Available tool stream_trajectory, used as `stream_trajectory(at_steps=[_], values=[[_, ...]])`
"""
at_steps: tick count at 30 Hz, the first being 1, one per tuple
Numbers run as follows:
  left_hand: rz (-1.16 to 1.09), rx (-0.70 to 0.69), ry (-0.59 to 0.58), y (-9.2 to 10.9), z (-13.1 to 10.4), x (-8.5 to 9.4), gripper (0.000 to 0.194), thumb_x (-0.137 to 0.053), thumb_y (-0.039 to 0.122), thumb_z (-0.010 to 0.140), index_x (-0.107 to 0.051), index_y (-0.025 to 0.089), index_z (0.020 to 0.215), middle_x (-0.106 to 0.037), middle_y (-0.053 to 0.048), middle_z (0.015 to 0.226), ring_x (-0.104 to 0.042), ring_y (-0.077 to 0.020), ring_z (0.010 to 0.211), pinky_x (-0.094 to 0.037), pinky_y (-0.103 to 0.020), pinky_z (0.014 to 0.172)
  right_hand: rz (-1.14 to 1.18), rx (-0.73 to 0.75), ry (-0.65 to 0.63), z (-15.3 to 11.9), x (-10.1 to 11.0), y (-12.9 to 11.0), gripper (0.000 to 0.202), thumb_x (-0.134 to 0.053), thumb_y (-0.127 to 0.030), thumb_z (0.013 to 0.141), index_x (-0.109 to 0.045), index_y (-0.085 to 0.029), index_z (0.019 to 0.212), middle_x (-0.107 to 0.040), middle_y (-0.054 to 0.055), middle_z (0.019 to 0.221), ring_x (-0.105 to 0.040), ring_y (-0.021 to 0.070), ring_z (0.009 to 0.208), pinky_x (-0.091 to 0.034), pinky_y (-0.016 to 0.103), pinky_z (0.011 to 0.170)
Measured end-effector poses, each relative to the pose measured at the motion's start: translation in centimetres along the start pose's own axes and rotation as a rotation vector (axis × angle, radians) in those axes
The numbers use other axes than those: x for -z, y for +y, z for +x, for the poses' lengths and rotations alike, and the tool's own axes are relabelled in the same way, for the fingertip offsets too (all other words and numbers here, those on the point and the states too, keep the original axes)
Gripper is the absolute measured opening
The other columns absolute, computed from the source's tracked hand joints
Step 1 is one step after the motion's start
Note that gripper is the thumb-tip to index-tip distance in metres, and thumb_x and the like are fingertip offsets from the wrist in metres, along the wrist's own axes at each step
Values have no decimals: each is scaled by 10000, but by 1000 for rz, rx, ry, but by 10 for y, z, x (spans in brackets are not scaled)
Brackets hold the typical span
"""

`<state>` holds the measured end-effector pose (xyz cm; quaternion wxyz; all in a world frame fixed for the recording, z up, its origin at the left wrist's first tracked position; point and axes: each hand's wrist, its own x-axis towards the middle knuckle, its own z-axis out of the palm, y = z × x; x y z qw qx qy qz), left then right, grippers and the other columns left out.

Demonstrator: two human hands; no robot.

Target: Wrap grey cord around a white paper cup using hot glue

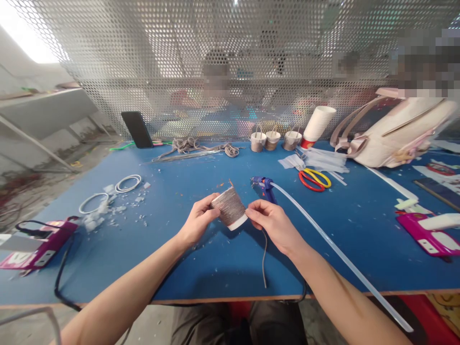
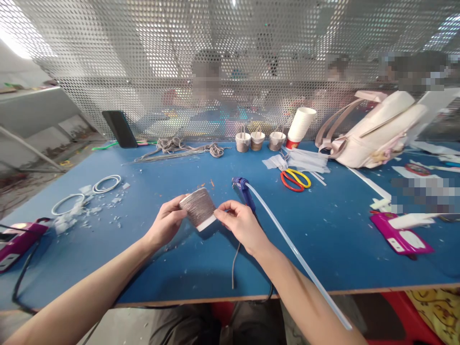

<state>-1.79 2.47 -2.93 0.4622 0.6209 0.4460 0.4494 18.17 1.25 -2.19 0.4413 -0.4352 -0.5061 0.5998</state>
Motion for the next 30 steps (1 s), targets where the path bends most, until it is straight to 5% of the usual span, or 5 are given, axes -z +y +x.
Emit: stream_trajectory(at_steps=[6, 11, 16, 23, 30], values=[[-68, -78, 24, 2, 3, 0, 174, -531, 297, 741, -591, 191, 865, -561, -30, 873, -509, -180, 822, -448, -299, 760, 92, -30, -30, 1, -2, 2, 273, -722, -412, 693, -605, -167, 720, -586, -20, 593, -490, 100, 529, -391, 247, 541], [18, -43, 81, 5, 3, -3, 342, -522, 301, 773, -572, 210, 1099, -619, -59, 1137, -550, -223, 1071, -457, -339, 914, -40, 79, 27, 0, -3, 2, 250, -691, -410, 731, -603, -177, 709, -616, -8, 617, -558, 122, 565, -464, 265, 589], [60, -23, 86, 14, -2, -7, 307, -496, 265, 775, -560, 214, 1071, -600, -56, 1222, -475, -234, 1243, -393, -364, 1034, -213, 163, 63, -3, -4, 1, 200, -633, -377, 786, -596, -195, 713, -611, -13, 620, -585, 141, 596, -484, 263, 594], [-40, 30, 40, 23, -6, -15, 438, -663, 284, 672, -473, 202, 1059, -535, -90, 1206, -545, -218, 1080, -506, -353, 879, -290, 220, 77, -6, -6, 0, 188, -607, -351, 815, -589, -197, 707, -590, -13, 655, -561, 135, 612, -467, 251, 599], [-8, -6, 73, 18, -6, -20, 501, -719, 272, 642, -453, 207, 1061, -490, -99, 1226, -539, -206, 1098, -495, -336, 909, -301, 237, 82, -7, -7, 3, 178, -617, -344, 809, -598, -197, 710, -587, -14, 650, -556, 133, 594, -464, 253, 588]])
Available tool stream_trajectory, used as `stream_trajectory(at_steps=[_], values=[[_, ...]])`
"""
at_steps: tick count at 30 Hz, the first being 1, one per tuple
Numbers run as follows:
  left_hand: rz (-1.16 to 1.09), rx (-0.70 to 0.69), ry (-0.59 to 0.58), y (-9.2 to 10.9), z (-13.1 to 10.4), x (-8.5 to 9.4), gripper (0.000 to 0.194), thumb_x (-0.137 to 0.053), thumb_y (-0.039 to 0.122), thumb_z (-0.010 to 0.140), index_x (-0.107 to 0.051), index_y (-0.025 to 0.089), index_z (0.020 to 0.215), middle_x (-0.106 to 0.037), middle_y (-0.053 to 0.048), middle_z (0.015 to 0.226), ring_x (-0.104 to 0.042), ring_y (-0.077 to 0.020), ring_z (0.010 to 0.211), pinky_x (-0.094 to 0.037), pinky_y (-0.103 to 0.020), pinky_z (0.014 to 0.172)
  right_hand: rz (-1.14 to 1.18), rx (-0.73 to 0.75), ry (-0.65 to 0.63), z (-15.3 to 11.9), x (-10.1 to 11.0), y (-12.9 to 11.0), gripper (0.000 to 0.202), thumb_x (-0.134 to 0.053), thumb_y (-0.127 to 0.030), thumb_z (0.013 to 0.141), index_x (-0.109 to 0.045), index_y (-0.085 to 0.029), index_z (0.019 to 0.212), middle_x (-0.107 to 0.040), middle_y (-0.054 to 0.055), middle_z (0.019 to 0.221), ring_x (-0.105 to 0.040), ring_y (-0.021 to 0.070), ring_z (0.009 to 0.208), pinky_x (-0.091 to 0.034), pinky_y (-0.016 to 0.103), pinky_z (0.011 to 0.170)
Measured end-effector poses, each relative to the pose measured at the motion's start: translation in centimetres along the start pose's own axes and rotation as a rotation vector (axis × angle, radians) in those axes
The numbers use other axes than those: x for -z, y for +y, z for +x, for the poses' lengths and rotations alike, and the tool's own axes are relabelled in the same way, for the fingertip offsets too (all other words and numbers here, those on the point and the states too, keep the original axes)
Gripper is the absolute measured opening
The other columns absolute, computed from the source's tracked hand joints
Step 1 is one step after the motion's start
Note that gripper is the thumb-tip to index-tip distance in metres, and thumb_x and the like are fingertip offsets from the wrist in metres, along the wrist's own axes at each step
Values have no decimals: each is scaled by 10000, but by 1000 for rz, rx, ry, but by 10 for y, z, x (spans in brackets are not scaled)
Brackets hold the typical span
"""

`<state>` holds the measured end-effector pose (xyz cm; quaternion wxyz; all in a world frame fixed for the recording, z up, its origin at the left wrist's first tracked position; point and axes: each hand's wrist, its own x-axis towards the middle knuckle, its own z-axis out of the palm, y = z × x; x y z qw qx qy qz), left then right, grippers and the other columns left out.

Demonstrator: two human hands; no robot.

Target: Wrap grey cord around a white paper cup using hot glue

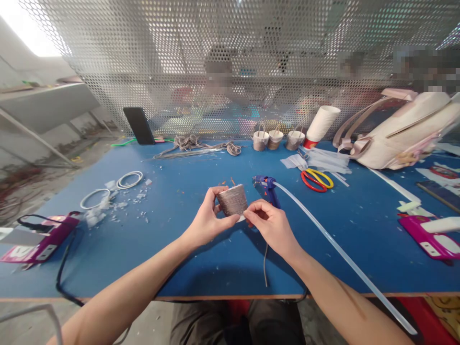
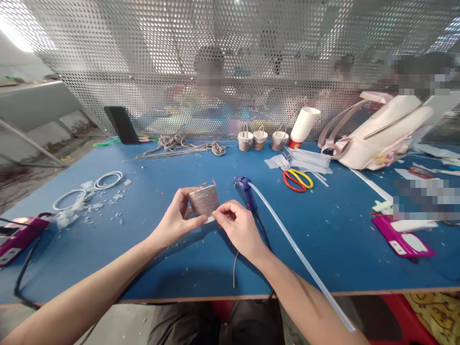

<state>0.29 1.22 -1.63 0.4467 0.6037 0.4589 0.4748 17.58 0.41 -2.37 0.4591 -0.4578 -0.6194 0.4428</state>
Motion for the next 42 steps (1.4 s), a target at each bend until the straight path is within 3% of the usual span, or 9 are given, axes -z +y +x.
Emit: stream_trajectory(at_steps=[6, 14, 21, 26, 30, 33, 38, 42], values=[[-29, 12, 29, -2, 1, -1, 472, -729, 241, 624, -456, 207, 1007, -528, -52, 1093, -564, -172, 970, -496, -319, 847, 99, -89, -10, 1, -2, 1, 201, -662, -372, 764, -601, -192, 698, -607, -20, 598, -592, 137, 557, -490, 257, 568], [-144, 23, 14, -6, 3, 1, 466, -738, 240, 619, -454, 210, 987, -532, -21, 1016, -556, -166, 944, -483, -310, 839, 329, -235, -8, 5, -3, 2, 269, -739, -417, 688, -619, -176, 696, -631, -19, 555, -603, 124, 519, -507, 253, 556], [-130, 20, -3, -4, 4, 4, 524, -700, 250, 648, -446, 221, 1105, -552, -40, 1082, -556, -186, 974, -480, -340, 860, 542, -268, -50, 4, -3, 4, 304, -739, -451, 693, -633, -166, 709, -639, -11, 621, -604, 117, 570, -514, 254, 580], [-131, 41, -16, -7, 4, 5, 487, -680, 259, 665, -457, 226, 1097, -559, -59, 1125, -554, -207, 1028, -480, -367, 899, 460, -219, -48, 3, -3, 4, 190, -718, -337, 697, -623, -176, 734, -651, -11, 671, -625, 128, 633, -520, 277, 665], [-75, -42, -43, -9, 5, 5, 576, -721, 226, 636, -442, 237, 1139, -509, -84, 1224, -533, -227, 1109, -469, -381, 938, 317, -122, -60, 1, -2, 2, 134, -662, -299, 728, -609, -186, 776, -636, -7, 695, -620, 140, 657, -508, 280, 665], [-3, -93, -40, -10, 6, 6, 587, -741, 224, 641, -442, 241, 1145, -478, -95, 1268, -524, -229, 1136, -475, -370, 930, 195, 31, -39, -1, -2, 2, 85, -624, -266, 760, -591, -192, 786, -605, 0, 749, -605, 137, 670, -505, 267, 638], [49, -140, 7, -14, 8, 7, 523, -756, 250, 644, -462, 229, 1077, -466, -101, 1274, -477, -258, 1236, -466, -372, 955, -21, 411, 6, -5, -3, 2, 66, -546, -146, 827, -575, -201, 804, -581, 32, 825, -593, 144, 760, -522, 271, 681], [47, -181, 64, -18, 9, 9, 516, -746, 240, 654, -455, 230, 1080, -456, -105, 1275, -375, -285, 1346, -441, -394, 1002, -252, 761, -131, -15, -3, -1, 142, -502, -69, 842, -565, -188, 888, -612, 66, 845, -596, 165, 819, -529, 301, 730]])
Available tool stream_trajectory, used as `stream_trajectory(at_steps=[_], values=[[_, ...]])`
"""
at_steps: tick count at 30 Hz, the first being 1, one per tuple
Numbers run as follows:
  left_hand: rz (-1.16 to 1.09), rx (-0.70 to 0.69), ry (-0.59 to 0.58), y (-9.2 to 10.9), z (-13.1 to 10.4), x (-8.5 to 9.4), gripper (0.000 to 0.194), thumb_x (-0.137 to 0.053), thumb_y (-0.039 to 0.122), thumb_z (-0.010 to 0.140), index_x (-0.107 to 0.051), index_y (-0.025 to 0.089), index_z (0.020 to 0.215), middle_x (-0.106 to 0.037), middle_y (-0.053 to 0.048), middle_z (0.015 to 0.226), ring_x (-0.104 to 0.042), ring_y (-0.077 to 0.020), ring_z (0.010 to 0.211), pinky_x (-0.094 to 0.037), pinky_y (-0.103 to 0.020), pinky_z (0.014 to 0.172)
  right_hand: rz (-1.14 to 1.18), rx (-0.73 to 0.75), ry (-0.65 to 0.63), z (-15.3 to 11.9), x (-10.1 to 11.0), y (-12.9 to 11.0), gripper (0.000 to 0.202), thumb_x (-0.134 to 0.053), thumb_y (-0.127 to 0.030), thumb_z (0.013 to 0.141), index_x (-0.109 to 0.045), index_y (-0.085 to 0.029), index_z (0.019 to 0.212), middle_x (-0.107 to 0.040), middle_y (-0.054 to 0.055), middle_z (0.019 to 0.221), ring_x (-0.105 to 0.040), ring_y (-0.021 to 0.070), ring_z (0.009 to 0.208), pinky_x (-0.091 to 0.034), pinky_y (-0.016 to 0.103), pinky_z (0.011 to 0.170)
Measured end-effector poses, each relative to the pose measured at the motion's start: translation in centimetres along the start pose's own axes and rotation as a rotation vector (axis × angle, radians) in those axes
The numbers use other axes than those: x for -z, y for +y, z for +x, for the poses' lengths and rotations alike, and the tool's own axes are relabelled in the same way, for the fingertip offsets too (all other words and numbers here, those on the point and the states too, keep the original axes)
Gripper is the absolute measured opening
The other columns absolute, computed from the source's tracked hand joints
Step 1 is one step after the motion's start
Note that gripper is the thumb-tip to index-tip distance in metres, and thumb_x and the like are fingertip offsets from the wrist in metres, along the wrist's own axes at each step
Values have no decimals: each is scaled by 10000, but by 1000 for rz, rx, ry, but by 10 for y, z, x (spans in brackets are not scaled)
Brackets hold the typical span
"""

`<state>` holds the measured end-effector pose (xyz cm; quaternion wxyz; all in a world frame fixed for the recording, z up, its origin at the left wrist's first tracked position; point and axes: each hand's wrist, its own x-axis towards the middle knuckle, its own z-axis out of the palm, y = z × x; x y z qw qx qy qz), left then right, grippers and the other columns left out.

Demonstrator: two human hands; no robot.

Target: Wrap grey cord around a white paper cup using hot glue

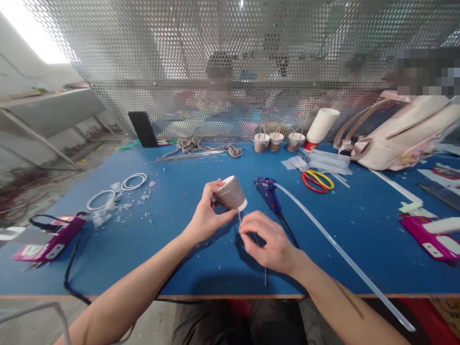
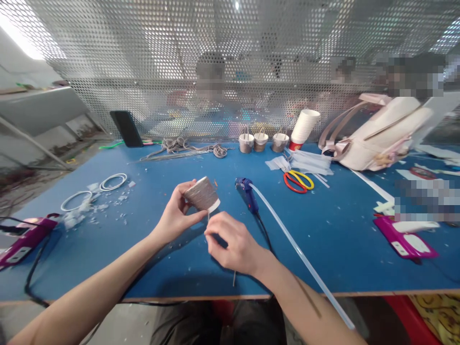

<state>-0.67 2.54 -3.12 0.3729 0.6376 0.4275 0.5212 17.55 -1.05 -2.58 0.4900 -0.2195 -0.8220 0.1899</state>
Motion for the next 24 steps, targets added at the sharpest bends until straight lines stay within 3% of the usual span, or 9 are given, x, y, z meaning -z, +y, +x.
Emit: stream_trajectory(at_steps=[4, 7, 11, 15, 20, 24], values=[[-18, -5, 56, -1, 2, 2, 537, -744, 228, 648, -448, 237, 1096, -457, -89, 1278, -391, -272, 1332, -430, -397, 1019, -104, 147, -189, -10, 5, -8, 132, -495, -79, 859, -566, -165, 931, -645, 93, 850, -611, 176, 819, -538, 289, 704], [-68, 51, 83, 2, 3, 2, 545, -738, 216, 624, -443, 227, 1082, -493, -75, 1213, -507, -236, 1199, -446, -390, 1000, -195, 104, -174, -21, 20, -7, 137, -516, -103, 871, -580, -164, 976, -666, 98, 892, -634, 179, 843, -540, 286, 731], [-157, 153, 40, 8, 3, -1, 560, -710, 172, 609, -421, 227, 1085, -557, -41, 1072, -587, -184, 1033, -466, -392, 979, -333, -152, -42, -35, 51, 12, 84, -521, -165, 885, -598, -196, 871, -665, 61, 812, -651, 173, 729, -525, 281, 674], [-194, 162, -16, 10, 1, -4, 583, -699, 143, 620, -405, 220, 1118, -553, -79, 1156, -577, -196, 1084, -441, -418, 1020, -458, -514, 29, -40, 73, 44, 134, -567, -341, 839, -586, -213, 807, -635, 48, 739, -621, 201, 652, -508, 340, 653], [-127, 109, 9, 7, 0, -6, 574, -720, 166, 625, -423, 221, 1113, -530, -65, 1133, -572, -187, 1051, -472, -394, 975, -301, -695, -9, -22, 65, 75, 413, -645, -439, 721, -592, -204, 1056, -667, 92, 1014, -627, 264, 918, -481, 403, 804], [-51, 62, 17, 6, 0, -4, 476, -715, 200, 663, -441, 214, 1052, -504, -33, 1043, -565, -161, 961, -493, -374, 918, -208, -772, -7, -4, 51, 88, 371, -609, -462, 736, -617, -173, 969, -669, 59, 846, -606, 225, 765, -469, 369, 744]])
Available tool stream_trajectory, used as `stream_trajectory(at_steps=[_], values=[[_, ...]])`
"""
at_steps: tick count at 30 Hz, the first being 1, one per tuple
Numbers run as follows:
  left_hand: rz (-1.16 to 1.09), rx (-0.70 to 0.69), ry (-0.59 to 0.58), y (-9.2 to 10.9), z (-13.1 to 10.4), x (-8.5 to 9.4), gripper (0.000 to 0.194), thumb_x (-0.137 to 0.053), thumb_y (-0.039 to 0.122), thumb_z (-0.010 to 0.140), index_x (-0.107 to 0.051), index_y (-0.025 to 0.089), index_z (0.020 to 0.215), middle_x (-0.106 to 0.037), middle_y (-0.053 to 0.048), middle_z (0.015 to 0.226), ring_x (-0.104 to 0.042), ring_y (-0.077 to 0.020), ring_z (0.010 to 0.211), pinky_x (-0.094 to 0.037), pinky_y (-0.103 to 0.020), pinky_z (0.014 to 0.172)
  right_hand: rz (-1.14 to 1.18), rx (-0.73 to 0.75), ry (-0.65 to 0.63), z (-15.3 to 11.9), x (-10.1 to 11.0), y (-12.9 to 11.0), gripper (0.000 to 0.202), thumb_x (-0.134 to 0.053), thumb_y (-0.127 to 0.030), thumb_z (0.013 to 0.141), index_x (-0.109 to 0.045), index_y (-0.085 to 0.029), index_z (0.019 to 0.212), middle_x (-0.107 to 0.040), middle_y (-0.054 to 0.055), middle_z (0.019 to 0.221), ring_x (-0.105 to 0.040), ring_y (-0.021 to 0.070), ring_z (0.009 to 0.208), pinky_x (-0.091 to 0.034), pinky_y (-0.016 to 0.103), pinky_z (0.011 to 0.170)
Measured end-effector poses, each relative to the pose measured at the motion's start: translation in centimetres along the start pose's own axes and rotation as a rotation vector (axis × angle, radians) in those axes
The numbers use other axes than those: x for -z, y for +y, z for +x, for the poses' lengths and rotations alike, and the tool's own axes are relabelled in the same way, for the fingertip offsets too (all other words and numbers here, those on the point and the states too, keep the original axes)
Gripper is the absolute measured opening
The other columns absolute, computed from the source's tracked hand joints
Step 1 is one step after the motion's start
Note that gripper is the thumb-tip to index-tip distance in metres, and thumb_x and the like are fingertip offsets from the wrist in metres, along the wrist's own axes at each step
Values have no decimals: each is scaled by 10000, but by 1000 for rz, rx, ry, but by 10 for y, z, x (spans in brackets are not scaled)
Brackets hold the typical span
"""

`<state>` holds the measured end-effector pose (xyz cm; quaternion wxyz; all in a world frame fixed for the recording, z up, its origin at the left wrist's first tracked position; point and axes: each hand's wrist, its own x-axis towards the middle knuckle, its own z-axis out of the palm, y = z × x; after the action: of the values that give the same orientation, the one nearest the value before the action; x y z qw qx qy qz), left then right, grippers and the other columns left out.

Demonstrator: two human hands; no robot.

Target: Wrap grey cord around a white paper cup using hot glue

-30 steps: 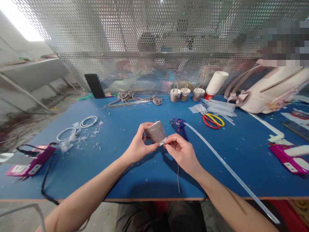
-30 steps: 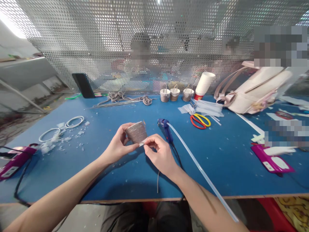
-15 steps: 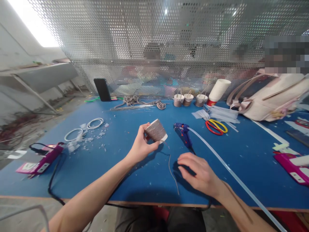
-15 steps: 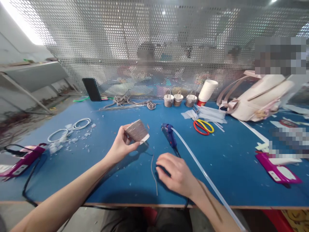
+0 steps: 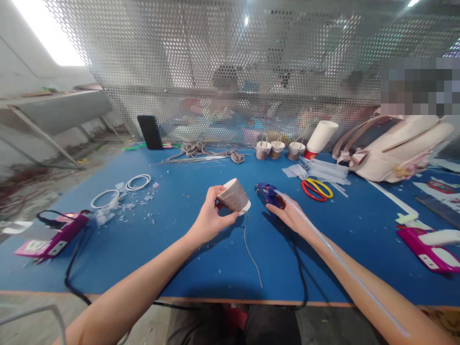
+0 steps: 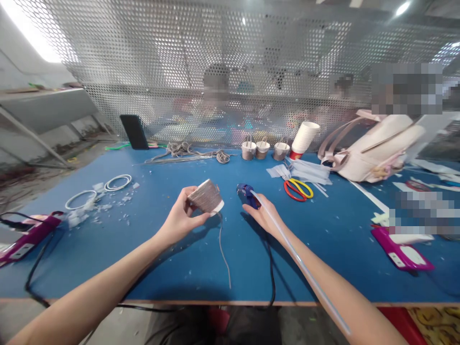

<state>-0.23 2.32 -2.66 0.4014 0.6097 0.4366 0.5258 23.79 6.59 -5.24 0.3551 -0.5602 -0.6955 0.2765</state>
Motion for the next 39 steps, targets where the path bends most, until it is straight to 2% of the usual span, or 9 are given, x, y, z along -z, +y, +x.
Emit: stream_trajectory(at_steps=[6, 10, 15, 19, 23, 27, 31, 39], values=[[120, -65, 5, -2, 0, 1, 434, -704, 230, 696, -426, 206, 1027, -464, -46, 1073, -545, -176, 1006, -474, -363, 914, 32, -19, -10, 13, -6, 2, 276, -576, -411, 745, -634, -162, 847, -611, 19, 656, -558, 197, 626, -451, 334, 658], [207, -68, 37, -5, 0, -1, 405, -715, 254, 698, -434, 209, 987, -475, -51, 1066, -541, -193, 999, -471, -373, 901, 69, -53, -5, 18, -12, 4, 245, -553, -335, 722, -635, -166, 881, -643, 26, 716, -575, 196, 648, -459, 330, 669], [257, -74, 82, -13, 2, -1, 402, -721, 274, 688, -445, 211, 973, -470, -50, 1060, -528, -194, 985, -459, -370, 896, 128, -84, 8, 22, -18, 1, 150, -532, -265, 664, -619, -188, 758, -657, 25, 706, -604, 215, 703, -468, 358, 736], [280, -52, 126, -19, 5, 2, 428, -719, 281, 687, -436, 212, 1000, -476, -44, 1042, -530, -185, 944, -468, -368, 871, 223, -93, -39, 5, -9, -13, 172, -496, -286, 706, -616, -189, 784, -652, 2, 652, -604, 181, 590, -481, 322, 643], [316, -55, 140, -22, 8, 4, 419, -717, 283, 693, -438, 207, 997, -468, -53, 1063, -527, -190, 964, -465, -373, 878, 331, -114, -104, -23, 3, -33, 249, -539, -404, 779, -624, -172, 806, -614, -8, 595, -510, 126, 453, -428, 284, 532], [288, -51, 135, -24, 8, 4, 430, -719, 282, 694, -436, 202, 1008, -477, -54, 1053, -536, -186, 955, -470, -368, 874, 371, -181, -189, -39, 5, -47, 356, -551, -520, 801, -582, -183, 691, -448, -52, 429, -409, 106, 396, -349, 261, 450], [282, -34, 151, -24, 8, 3, 420, -719, 282, 693, -444, 200, 1000, -485, -47, 1034, -538, -179, 935, -468, -363, 869, 297, -158, -248, -44, 1, -48, 374, -537, -517, 830, -524, -203, 628, -412, -56, 429, -394, 101, 407, -316, 243, 419], [289, -48, 153, -22, 6, 1, 411, -713, 284, 699, -438, 205, 994, -471, -46, 1035, -523, -178, 930, -469, -362, 863, 201, -41, -191, -47, -4, -45, 344, -545, -482, 844, -524, -214, 630, -447, -34, 498, -416, 121, 455, -323, 252, 421]])
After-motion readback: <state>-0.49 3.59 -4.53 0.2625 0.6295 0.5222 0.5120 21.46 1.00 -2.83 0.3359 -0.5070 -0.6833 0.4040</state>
